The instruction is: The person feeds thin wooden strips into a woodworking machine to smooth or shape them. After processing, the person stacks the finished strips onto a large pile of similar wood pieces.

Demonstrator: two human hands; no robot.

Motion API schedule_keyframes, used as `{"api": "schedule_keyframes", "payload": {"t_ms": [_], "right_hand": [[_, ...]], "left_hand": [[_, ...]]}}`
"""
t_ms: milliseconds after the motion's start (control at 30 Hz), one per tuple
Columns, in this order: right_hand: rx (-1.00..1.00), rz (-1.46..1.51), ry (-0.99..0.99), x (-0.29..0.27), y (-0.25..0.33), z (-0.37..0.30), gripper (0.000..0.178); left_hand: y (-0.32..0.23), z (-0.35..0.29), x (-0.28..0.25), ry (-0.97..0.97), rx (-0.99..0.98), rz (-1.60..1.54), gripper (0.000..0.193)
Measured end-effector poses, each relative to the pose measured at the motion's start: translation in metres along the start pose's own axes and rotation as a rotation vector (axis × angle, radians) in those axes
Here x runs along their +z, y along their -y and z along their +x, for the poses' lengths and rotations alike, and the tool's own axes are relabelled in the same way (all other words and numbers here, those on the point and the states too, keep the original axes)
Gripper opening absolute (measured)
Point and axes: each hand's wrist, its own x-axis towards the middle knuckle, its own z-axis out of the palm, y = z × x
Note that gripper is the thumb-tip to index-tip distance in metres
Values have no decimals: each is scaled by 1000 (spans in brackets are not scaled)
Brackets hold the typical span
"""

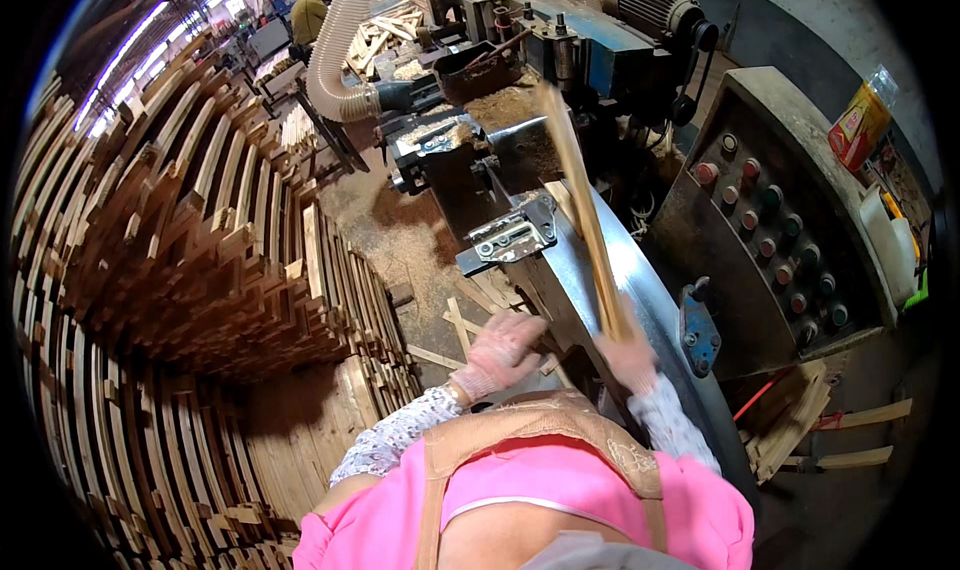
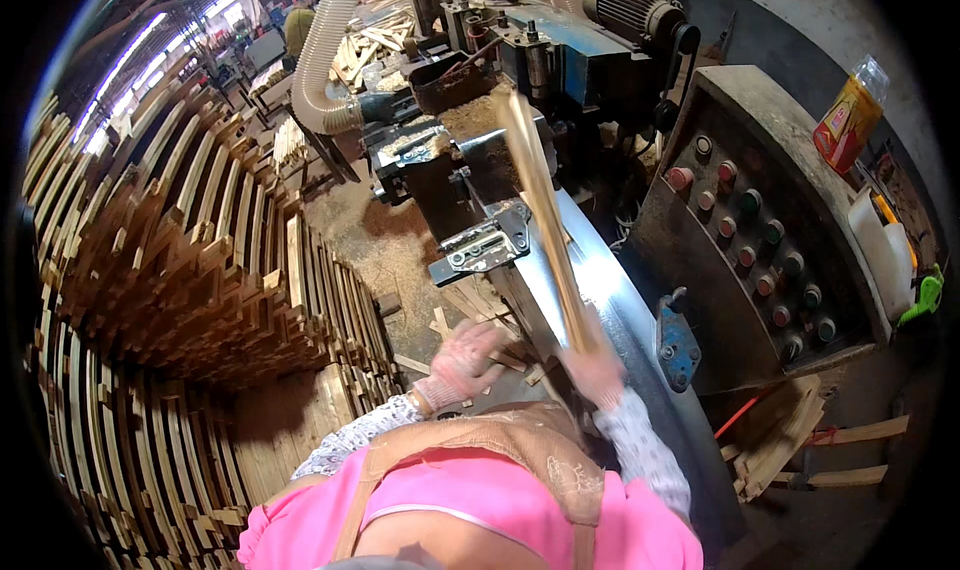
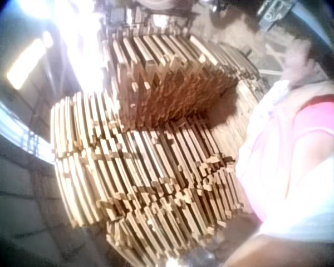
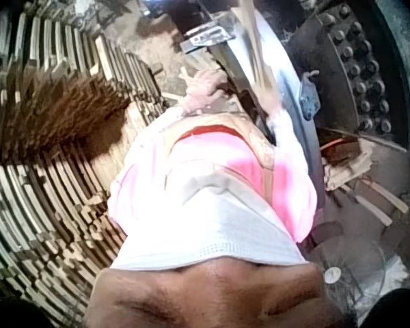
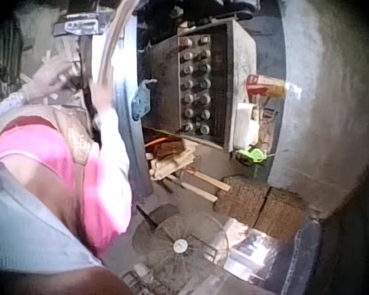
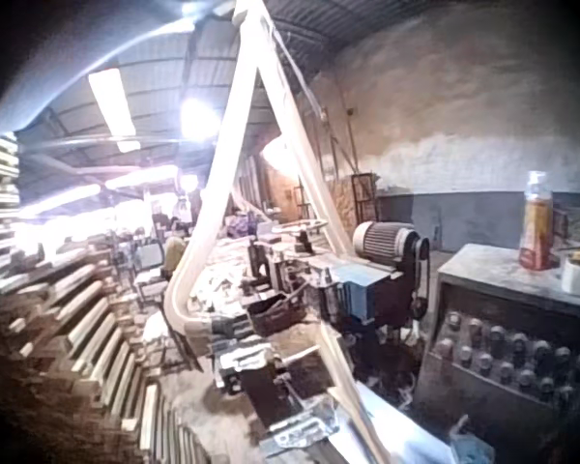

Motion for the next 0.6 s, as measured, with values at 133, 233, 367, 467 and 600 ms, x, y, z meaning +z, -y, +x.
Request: {"api": "schedule_keyframes", "payload": {"t_ms": [133,233,367,467,600], "right_hand": [[74,-476,91,-88,-67,-127,79],[257,-701,122,-96,-69,-153,79],[139,-714,-128,-45,-90,-71,79],[-10,-638,-517,21,-107,22,71],[-37,-195,-503,50,-93,117,70]], "left_hand": [[39,-47,11,194,-502,-5,59],[54,-74,6,269,-619,7,59],[75,-70,-25,188,-500,119,54],[96,-26,-96,-54,-367,341,52],[96,56,-251,-357,-90,762,56]]}}
